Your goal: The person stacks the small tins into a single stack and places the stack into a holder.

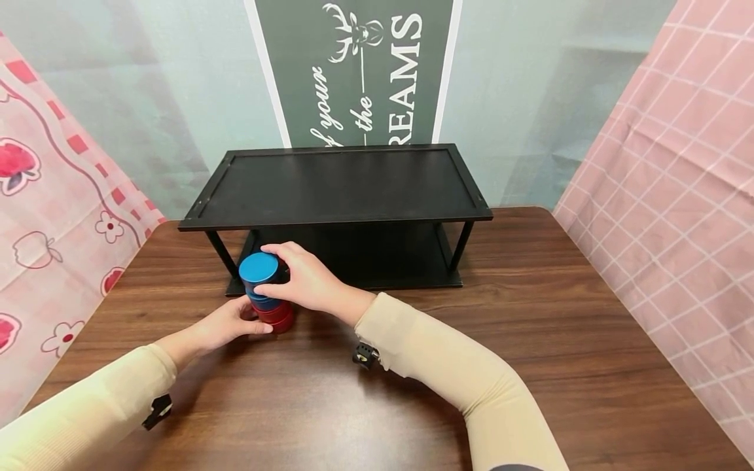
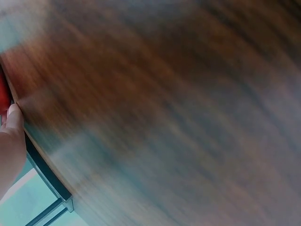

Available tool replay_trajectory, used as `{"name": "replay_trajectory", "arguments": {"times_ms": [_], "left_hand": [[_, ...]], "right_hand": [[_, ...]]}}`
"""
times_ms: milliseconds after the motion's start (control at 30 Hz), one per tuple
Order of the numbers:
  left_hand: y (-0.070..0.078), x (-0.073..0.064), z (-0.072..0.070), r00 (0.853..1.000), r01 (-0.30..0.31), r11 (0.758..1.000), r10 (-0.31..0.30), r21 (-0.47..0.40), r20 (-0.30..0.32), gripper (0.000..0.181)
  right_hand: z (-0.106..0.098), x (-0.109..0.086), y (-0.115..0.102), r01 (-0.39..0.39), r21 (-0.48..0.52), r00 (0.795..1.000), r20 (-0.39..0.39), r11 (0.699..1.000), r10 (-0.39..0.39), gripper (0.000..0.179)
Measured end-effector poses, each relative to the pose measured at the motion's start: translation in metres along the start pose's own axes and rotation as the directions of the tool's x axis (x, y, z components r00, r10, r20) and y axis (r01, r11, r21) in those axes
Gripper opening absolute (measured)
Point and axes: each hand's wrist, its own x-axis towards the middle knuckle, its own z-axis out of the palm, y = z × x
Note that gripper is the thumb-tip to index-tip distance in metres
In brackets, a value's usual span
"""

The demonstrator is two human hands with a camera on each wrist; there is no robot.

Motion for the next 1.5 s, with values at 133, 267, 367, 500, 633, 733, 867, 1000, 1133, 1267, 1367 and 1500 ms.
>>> {"name": "replay_trajectory", "arguments": {"times_ms": [133,267,367,500,633,733,867,1000,1133,1267,1367,1500], "left_hand": [[0.001,0.000,0.001,1.000,0.008,1.000,-0.008,-0.001,-0.007,0.066],[0.001,0.000,0.002,1.000,0.008,1.000,-0.008,0.002,-0.008,0.065],[0.001,0.000,0.001,1.000,0.007,1.000,-0.007,-0.002,-0.012,0.065],[0.002,-0.002,0.001,1.000,0.004,1.000,-0.004,-0.002,-0.008,0.065],[0.001,-0.002,0.003,1.000,0.002,1.000,-0.002,-0.008,-0.004,0.065],[0.000,-0.002,0.003,1.000,0.000,1.000,0.000,-0.009,-0.008,0.065],[-0.001,-0.001,0.002,1.000,-0.009,1.000,0.009,0.011,-0.002,0.063],[0.001,0.000,-0.002,0.999,-0.035,0.999,0.034,0.034,0.021,0.063],[0.004,0.001,-0.007,0.998,-0.049,0.997,0.045,0.063,0.050,0.064],[0.005,0.001,-0.014,0.996,-0.064,0.989,0.055,0.133,0.070,0.060],[0.006,0.002,-0.017,0.994,-0.086,0.981,0.072,0.173,0.082,0.053],[0.007,0.002,-0.017,0.990,-0.123,0.972,0.107,0.199,0.088,0.045]], "right_hand": [[0.001,0.000,0.000,-0.002,0.004,1.000,0.001,1.000,0.002,0.063],[0.002,-0.001,0.000,-0.006,0.004,1.000,0.013,1.000,0.006,0.063],[0.002,-0.001,0.000,-0.012,0.000,1.000,0.018,1.000,0.012,0.064],[0.002,-0.002,0.001,-0.029,0.000,0.999,0.037,1.000,0.029,0.069],[0.003,-0.008,0.006,-0.064,0.012,0.995,0.075,0.998,0.062,0.076],[0.004,-0.013,0.012,-0.088,0.006,0.991,0.100,0.996,0.087,0.079],[0.008,-0.019,0.023,-0.132,-0.050,0.976,0.167,0.990,0.139,0.083],[0.013,-0.022,0.031,-0.193,-0.115,0.946,0.242,0.975,0.215,0.083],[0.019,-0.023,0.036,-0.218,-0.131,0.929,0.274,0.967,0.247,0.080],[0.025,-0.020,0.038,-0.236,-0.111,0.926,0.276,0.965,0.258,0.072],[0.031,-0.018,0.040,-0.227,-0.095,0.930,0.273,0.969,0.245,0.064],[0.036,-0.016,0.040,-0.217,-0.104,0.937,0.258,0.971,0.237,0.056]]}}
